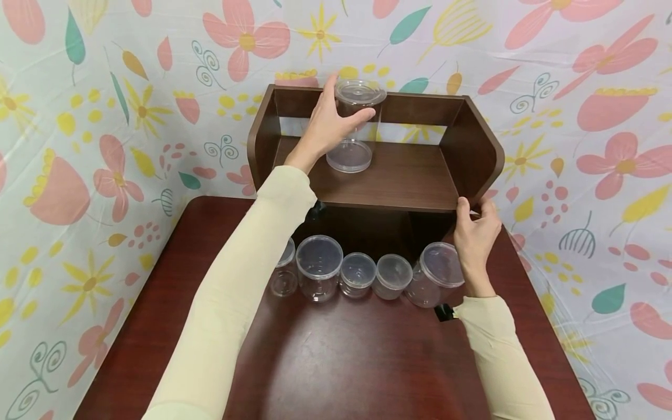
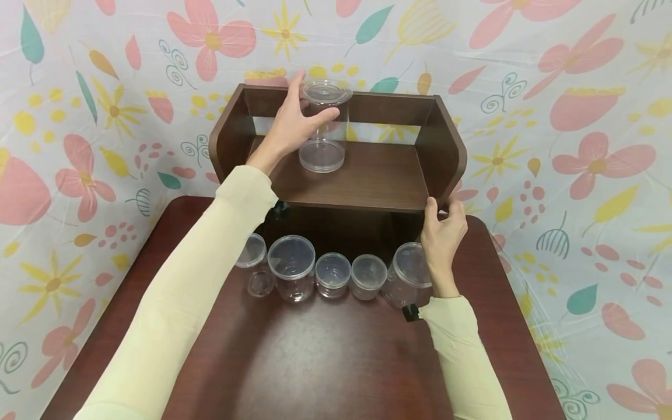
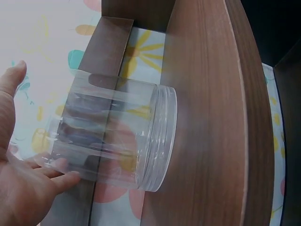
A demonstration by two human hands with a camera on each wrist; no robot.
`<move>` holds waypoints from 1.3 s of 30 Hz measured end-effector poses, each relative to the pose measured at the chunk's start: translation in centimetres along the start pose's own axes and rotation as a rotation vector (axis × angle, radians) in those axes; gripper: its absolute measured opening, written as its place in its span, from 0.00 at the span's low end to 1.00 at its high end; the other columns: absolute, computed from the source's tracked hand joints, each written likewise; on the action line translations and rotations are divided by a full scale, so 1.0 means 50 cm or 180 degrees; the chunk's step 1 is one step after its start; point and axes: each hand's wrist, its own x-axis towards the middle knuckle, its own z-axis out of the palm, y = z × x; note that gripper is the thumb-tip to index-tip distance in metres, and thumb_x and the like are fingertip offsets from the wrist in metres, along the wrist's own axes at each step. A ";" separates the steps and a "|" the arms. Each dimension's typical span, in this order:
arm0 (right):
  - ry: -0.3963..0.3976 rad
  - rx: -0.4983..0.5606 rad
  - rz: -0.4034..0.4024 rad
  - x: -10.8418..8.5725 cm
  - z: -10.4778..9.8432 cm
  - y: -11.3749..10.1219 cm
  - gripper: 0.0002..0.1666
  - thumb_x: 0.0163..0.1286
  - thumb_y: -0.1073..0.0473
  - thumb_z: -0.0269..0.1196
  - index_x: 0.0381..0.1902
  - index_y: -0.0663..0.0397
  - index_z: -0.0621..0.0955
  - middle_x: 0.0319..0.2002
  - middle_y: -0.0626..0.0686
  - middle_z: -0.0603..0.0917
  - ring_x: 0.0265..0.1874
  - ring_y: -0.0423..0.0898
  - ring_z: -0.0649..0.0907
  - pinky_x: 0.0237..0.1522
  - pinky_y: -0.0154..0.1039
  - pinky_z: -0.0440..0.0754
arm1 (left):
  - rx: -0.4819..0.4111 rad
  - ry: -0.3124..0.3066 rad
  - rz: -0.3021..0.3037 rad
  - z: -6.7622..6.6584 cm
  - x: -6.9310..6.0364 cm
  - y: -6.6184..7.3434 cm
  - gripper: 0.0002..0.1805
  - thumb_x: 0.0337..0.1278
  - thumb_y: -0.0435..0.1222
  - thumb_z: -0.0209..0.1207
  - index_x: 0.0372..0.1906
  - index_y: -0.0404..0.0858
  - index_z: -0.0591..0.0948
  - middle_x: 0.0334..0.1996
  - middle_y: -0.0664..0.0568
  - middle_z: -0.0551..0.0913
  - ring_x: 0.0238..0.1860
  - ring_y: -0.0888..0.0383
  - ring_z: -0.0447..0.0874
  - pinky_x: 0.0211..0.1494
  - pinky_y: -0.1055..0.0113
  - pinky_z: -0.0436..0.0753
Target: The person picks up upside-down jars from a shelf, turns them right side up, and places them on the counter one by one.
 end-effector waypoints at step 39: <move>0.0024 -0.0169 0.0132 0.002 0.001 -0.007 0.14 0.70 0.60 0.65 0.38 0.72 0.82 0.30 0.36 0.73 0.33 0.30 0.76 0.37 0.23 0.73 | -0.1388 0.0246 0.0433 -0.068 -0.212 -0.015 0.47 0.62 0.41 0.64 0.81 0.40 0.54 0.71 0.45 0.70 0.66 0.54 0.76 0.66 0.65 0.76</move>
